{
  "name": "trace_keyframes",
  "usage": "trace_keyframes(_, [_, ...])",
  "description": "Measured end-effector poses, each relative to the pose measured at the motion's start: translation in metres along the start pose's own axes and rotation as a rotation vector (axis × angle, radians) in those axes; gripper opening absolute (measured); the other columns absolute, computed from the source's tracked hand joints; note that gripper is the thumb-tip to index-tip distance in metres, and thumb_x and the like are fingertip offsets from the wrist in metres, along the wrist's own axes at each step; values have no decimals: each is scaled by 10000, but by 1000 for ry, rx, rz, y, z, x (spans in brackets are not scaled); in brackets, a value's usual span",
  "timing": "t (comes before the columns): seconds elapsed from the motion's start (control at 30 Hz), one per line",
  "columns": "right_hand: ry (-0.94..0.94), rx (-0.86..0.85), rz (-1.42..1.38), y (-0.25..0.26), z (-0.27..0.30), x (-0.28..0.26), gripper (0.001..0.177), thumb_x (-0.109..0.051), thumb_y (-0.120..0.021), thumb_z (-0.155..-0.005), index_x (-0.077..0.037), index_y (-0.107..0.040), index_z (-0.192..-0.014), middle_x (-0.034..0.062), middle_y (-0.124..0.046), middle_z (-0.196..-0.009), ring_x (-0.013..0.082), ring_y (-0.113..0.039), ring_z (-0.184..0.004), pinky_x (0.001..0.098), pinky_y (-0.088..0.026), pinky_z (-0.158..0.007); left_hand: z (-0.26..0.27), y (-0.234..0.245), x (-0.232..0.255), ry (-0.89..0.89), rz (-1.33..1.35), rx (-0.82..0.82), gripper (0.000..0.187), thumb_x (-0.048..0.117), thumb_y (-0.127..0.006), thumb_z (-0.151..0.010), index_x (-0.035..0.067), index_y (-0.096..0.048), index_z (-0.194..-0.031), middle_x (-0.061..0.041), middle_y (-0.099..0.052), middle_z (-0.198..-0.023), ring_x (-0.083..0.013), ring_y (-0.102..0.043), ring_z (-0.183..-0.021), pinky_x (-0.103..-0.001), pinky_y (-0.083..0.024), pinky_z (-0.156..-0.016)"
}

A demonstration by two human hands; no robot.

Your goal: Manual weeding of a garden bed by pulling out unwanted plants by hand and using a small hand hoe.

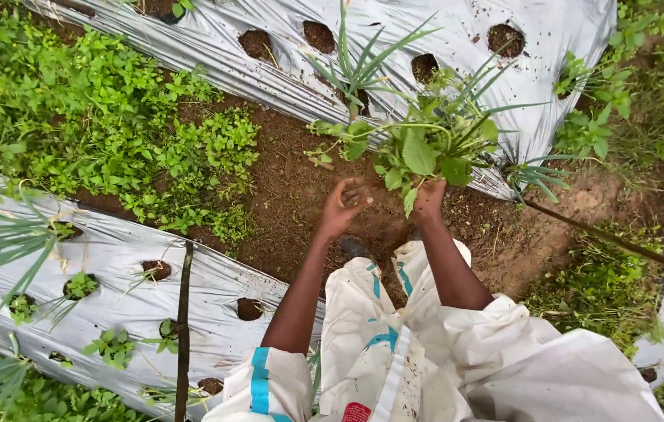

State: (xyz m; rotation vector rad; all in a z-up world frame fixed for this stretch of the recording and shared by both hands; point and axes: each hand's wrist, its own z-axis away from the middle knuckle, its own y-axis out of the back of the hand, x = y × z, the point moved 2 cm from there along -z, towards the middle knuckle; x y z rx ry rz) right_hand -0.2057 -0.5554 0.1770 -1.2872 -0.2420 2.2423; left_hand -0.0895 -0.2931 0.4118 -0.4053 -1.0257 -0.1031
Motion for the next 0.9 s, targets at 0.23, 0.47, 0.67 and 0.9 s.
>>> trace_keyframes(0.23, [102, 168, -276, 128, 58, 27, 646, -466, -724, -946, -264, -501, -1518, -36, -549, -1480, 241, -532, -1321, 478, -180, -1298, 33, 35, -66, 298, -404, 128, 523, 341, -727, -1026, -13, -546, -1367, -307, -564, -1320, -494, -548, -1298, -704, -423, -1115])
trace_keyframes(0.47, [453, 416, -48, 169, 205, -58, 276, -296, -642, -953, -291, -392, -1070, -72, -408, -987, 159, -378, -848, 419, -231, -867, 33, 31, -163, 620, -1017, -45, 628, 703, -692, -926, 235, -649, -1343, -70, -709, -1254, -283, -660, -1218, -527, -522, -1051])
trace_keyframes(0.67, [626, 610, 276, 118, 298, -149, 489, -30, -636, -925, -224, -324, -603, -59, -300, -500, 68, -243, -418, 325, -341, -426, -27, -83, -191, 483, -946, -292, 480, 424, -683, -1016, 50, -634, -1313, -271, -678, -1204, -441, -672, -1091, -619, -542, -898])
trace_keyframes(0.9, [-10, 1116, -575, 222, 425, -90, 833, -561, -450, -1114, -122, -10, -1668, 205, 1, -1706, 390, -25, -1595, 579, -21, -1333, -32, -252, -123, 375, -1019, -523, 304, 356, -630, -1058, 108, -655, -1232, -148, -690, -1111, -257, -691, -956, -480, -586, -766])
